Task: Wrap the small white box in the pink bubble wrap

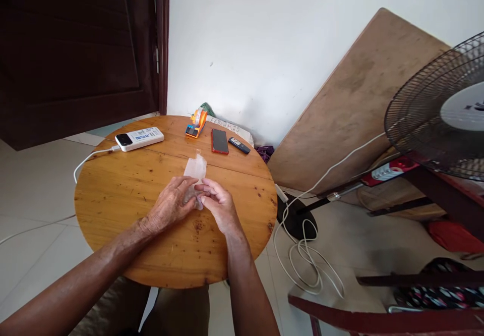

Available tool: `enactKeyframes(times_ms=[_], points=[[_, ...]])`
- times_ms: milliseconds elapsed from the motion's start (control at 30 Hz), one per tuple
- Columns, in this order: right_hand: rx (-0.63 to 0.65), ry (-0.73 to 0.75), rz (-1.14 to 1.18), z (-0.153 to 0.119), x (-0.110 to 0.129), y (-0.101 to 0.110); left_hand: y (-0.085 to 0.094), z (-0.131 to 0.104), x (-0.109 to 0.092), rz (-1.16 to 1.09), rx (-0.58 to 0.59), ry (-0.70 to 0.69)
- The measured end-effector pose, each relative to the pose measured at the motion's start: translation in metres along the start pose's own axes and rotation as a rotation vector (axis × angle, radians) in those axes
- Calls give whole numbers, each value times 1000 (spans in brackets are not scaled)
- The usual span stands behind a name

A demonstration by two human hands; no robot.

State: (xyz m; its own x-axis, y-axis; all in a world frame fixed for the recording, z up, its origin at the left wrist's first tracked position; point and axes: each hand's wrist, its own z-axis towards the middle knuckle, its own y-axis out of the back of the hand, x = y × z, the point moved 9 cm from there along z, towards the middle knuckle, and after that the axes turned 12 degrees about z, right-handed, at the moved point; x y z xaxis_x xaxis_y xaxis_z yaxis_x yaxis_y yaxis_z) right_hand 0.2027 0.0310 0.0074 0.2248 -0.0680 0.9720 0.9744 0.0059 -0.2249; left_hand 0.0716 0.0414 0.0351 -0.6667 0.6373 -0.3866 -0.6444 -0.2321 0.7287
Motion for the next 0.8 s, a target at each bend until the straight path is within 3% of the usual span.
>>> enactKeyframes(times_ms=[133,367,500,800], points=[[42,70,-95,0,1,-6,4,0,7,27,8,76],[30,251,-362,-3,10,-19,0,-2,16,-212,94,167],[35,331,-472,-7,17,-28,-4,-1,23,-220,119,267],[51,290,-369,-13,24,-25,-7,1,23,-166,94,239]])
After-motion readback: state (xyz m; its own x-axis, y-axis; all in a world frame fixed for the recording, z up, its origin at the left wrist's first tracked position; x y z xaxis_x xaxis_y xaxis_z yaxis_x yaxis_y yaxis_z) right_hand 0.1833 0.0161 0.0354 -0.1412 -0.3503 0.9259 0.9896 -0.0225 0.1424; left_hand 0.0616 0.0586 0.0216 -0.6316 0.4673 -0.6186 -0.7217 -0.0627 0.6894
